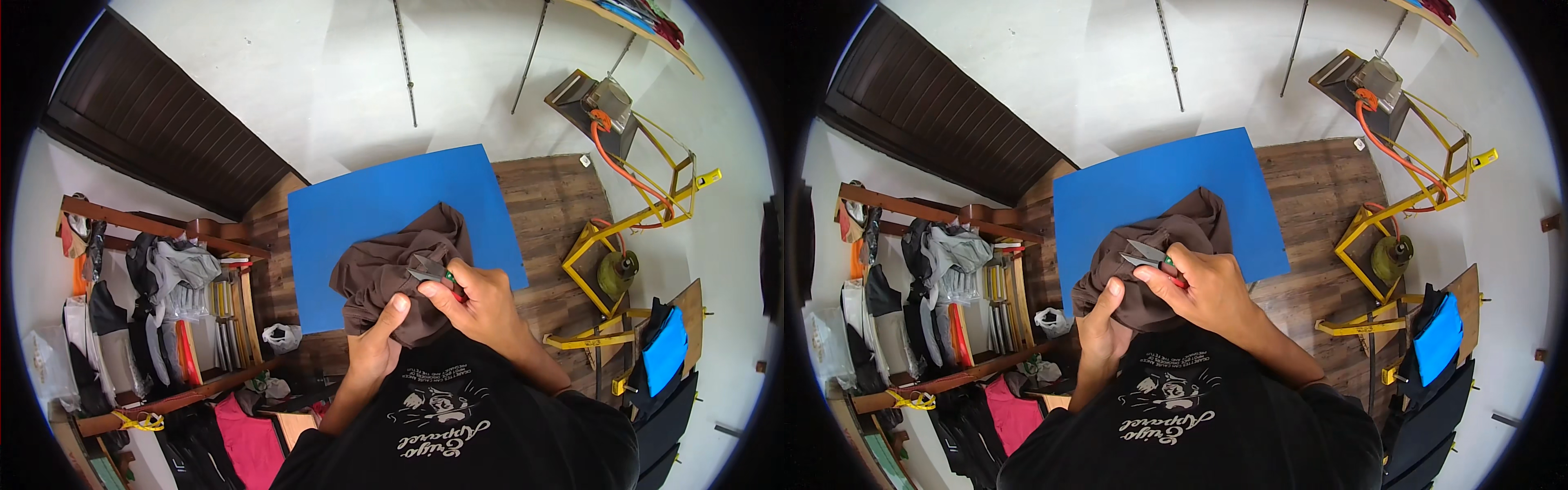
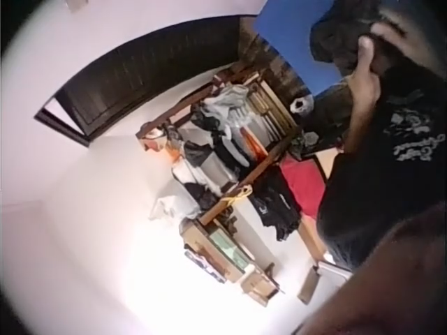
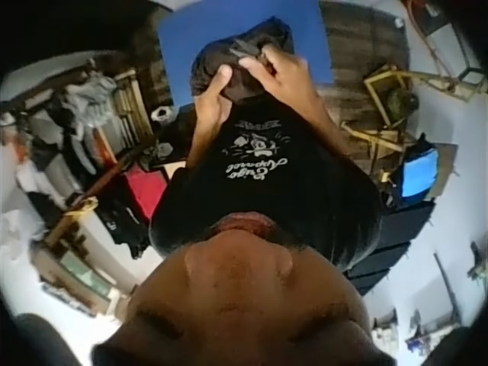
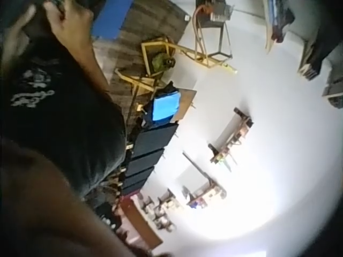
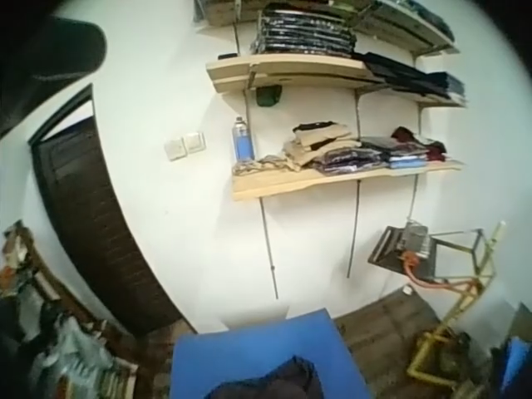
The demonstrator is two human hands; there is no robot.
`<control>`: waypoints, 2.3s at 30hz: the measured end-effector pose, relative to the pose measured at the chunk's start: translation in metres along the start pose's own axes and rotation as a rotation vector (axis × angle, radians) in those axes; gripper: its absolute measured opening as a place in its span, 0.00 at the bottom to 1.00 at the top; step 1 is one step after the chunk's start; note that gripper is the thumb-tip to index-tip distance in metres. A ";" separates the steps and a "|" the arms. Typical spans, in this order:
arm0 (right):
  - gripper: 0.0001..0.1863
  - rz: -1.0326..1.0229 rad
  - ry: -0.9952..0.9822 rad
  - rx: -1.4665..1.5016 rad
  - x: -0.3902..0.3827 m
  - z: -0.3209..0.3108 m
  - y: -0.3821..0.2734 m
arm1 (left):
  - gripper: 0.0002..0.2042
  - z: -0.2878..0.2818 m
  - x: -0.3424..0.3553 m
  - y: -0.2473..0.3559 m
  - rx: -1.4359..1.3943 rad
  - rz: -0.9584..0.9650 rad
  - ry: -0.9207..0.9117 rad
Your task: Trimming loose threads from a garment using thread snips.
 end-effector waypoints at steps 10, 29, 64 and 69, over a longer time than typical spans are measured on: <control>0.21 0.051 -0.008 0.022 0.003 0.001 0.002 | 0.20 0.001 0.003 -0.006 0.112 0.127 0.052; 0.23 0.114 0.042 0.105 0.009 -0.011 0.016 | 0.24 -0.001 0.004 -0.013 0.051 0.008 -0.053; 0.17 0.302 0.100 0.806 0.013 -0.019 0.039 | 0.30 -0.001 0.015 -0.014 -0.101 -0.002 -0.200; 0.10 0.319 0.062 0.610 0.021 -0.019 0.036 | 0.29 0.000 0.019 -0.022 -0.039 -0.037 -0.233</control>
Point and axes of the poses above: each hand's wrist, its own x-axis towards the middle knuckle, its own z-axis out of the palm, y = z × x, the point moved 3 cm from there along x, towards the middle knuckle, and after that the axes turned 2 degrees about z, right-handed, at the moved point
